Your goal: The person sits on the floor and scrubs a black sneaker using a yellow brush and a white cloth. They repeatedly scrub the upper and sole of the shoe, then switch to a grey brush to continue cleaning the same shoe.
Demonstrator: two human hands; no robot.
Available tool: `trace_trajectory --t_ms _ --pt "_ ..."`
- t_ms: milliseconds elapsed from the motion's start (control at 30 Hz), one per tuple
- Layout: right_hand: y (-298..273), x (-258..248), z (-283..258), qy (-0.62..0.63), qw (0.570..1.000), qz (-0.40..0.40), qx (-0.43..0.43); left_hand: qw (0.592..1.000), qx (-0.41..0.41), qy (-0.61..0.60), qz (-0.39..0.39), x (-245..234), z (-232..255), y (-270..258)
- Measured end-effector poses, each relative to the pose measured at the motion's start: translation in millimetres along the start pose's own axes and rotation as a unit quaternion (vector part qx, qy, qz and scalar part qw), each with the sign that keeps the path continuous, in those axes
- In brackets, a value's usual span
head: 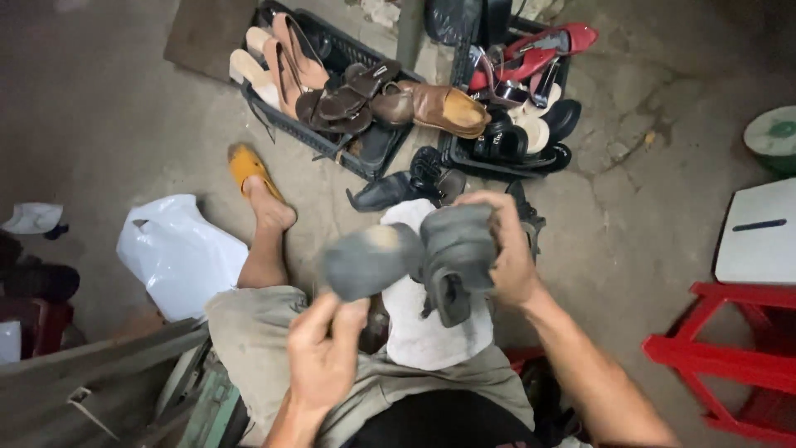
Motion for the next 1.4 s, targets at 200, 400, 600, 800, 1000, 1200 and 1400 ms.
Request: trace_trajectory --t_ms 200,400,600,800,1000,1200,1400 --pt "-18 -6 -14 -0.054 0.997 -0.009 -0.056 1.0 -0.014 -0.005 0.012 18 -19 -18" --pt "-26 -18 -28 -0.082 0.995 -0.029 -0.05 0.792 0.085 0.585 0.152 44 -96 -95" --pt "-34 -34 -54 -0.32 0.917 -0.039 0.235 0.986 -0.136 -0.047 0.084 39 -41 -46" --pt "-41 -30 -54 -0.23 0.957 0.008 0.178 0.989 -0.088 -0.113 -0.045 49 -19 -27" --pt "-60 -19 -11 -0.13 0.985 0.088 0.068 0.996 -0.058 -0.056 -0.029 39 -30 -30" --pt "-74 -3 74 -0.118 0.975 0.175 0.068 0.984 0.017 -0.087 0.154 25 -30 -28" --pt "-71 4 86 -0.018 0.986 0.162 0.034 0.996 -0.077 -0.034 -0.026 33 -52 -33"
Point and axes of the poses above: each hand's wrist, its own y-axis towards the middle knuckle, its own x-axis out of the palm, z = x × y, the point moved 3 cm from there along y, towards the middle knuckle, and after that the axes turned 1 degree about y, right-handed, at the moved point
